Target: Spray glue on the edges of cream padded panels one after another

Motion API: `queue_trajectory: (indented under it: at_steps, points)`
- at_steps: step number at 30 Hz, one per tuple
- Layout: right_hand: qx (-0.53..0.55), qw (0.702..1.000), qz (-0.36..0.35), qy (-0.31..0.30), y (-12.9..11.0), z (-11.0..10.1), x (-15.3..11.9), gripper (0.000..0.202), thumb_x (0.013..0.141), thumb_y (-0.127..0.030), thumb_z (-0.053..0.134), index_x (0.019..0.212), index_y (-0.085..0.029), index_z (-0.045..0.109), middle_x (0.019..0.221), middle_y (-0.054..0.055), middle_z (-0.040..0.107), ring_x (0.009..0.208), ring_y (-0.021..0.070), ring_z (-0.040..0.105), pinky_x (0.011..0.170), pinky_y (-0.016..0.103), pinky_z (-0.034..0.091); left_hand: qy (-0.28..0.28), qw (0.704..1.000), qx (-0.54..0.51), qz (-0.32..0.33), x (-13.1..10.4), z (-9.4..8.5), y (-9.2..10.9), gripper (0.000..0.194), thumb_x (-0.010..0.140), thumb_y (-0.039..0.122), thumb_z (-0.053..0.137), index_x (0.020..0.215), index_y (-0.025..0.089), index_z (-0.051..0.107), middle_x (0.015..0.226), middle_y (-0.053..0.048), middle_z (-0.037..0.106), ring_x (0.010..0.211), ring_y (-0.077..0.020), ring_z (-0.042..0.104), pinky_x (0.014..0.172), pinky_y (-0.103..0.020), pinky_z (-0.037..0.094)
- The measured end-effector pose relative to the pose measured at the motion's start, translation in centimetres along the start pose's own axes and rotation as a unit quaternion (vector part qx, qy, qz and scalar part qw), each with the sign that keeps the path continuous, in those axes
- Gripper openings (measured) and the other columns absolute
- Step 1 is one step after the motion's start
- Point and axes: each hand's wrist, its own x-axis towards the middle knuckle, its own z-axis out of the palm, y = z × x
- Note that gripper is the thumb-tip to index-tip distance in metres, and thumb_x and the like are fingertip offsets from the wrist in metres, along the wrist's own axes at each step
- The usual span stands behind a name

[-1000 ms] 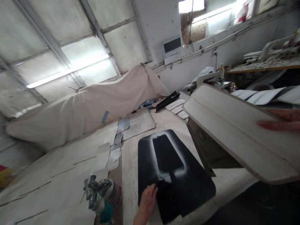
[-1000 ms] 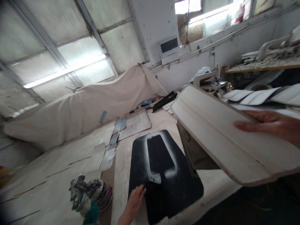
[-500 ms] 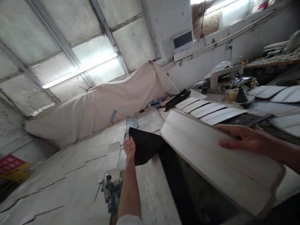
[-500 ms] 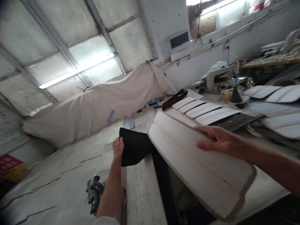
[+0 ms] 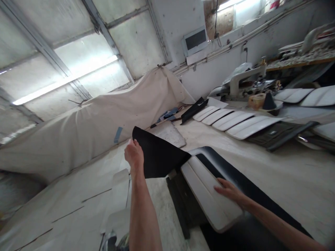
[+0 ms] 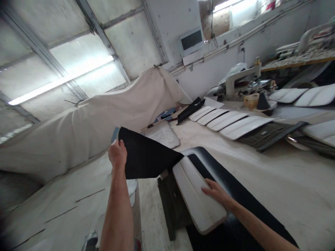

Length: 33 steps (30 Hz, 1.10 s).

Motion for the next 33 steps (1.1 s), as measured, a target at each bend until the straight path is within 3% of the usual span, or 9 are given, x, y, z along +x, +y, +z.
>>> queue_trajectory:
  at_steps: [8, 16, 21, 26, 33]
  points:
    - [-0.006, 1.000, 0.002, 0.024, 1.1, -2.0, 2.1, 0.044, 0.064, -0.055, 0.058, 0.091, -0.021, 0.056, 0.079, 0.007, 0.066, 0.069, 0.0242, 0.063, 0.060, 0.035, 0.051, 0.007, 1.000, 0.019, 0.002, -0.1, 0.4, -1.0, 0.033, 0.084, 0.030, 0.028, 0.085, 0.018, 0.059, 0.085, -0.013, 0.066, 0.081, -0.0229, 0.061, 0.062, -0.029, 0.037]
    - [-0.134, 0.988, -0.012, 0.075, 0.4, -2.5, 1.8, 0.038, 0.074, -0.053, 0.044, 0.088, -0.020, 0.056, 0.083, 0.008, 0.066, 0.075, 0.0236, 0.063, 0.064, 0.033, 0.050, 0.011, 1.000, 0.026, 0.001, -0.8, 0.7, -1.3, 0.033, 0.084, 0.030, 0.029, 0.085, 0.018, 0.059, 0.085, -0.012, 0.066, 0.080, -0.0228, 0.060, 0.061, -0.029, 0.037]
    - [-0.331, 0.935, 0.006, 0.131, -0.5, -4.3, 3.6, 0.022, 0.071, -0.041, 0.057, 0.069, -0.019, 0.057, 0.073, 0.003, 0.061, 0.080, 0.0221, 0.058, 0.075, 0.036, 0.044, 0.005, 1.000, 0.028, 0.005, -1.3, 0.7, -0.6, 0.033, 0.084, 0.030, 0.029, 0.085, 0.016, 0.059, 0.085, -0.013, 0.066, 0.080, -0.0229, 0.060, 0.061, -0.029, 0.037]
    - [-0.472, 0.872, 0.069, 0.109, -0.1, -5.9, 4.7, 0.023, 0.080, -0.039, 0.054, 0.083, -0.016, 0.058, 0.086, 0.001, 0.061, 0.083, 0.0153, 0.057, 0.077, 0.037, 0.046, -0.001, 0.999, 0.033, 0.007, -1.6, 1.0, -0.3, 0.034, 0.084, 0.030, 0.029, 0.088, 0.015, 0.059, 0.089, -0.014, 0.066, 0.084, -0.0228, 0.060, 0.063, -0.029, 0.038]
    - [-0.541, 0.831, 0.096, 0.088, 0.4, -6.3, 4.5, 0.025, 0.083, -0.039, 0.051, 0.089, -0.015, 0.058, 0.090, 0.001, 0.061, 0.083, 0.0150, 0.058, 0.074, 0.036, 0.048, 0.001, 1.000, 0.029, 0.010, -1.5, 1.6, -0.6, 0.033, 0.084, 0.030, 0.030, 0.086, 0.016, 0.060, 0.086, -0.013, 0.066, 0.082, -0.0229, 0.060, 0.062, -0.030, 0.038]
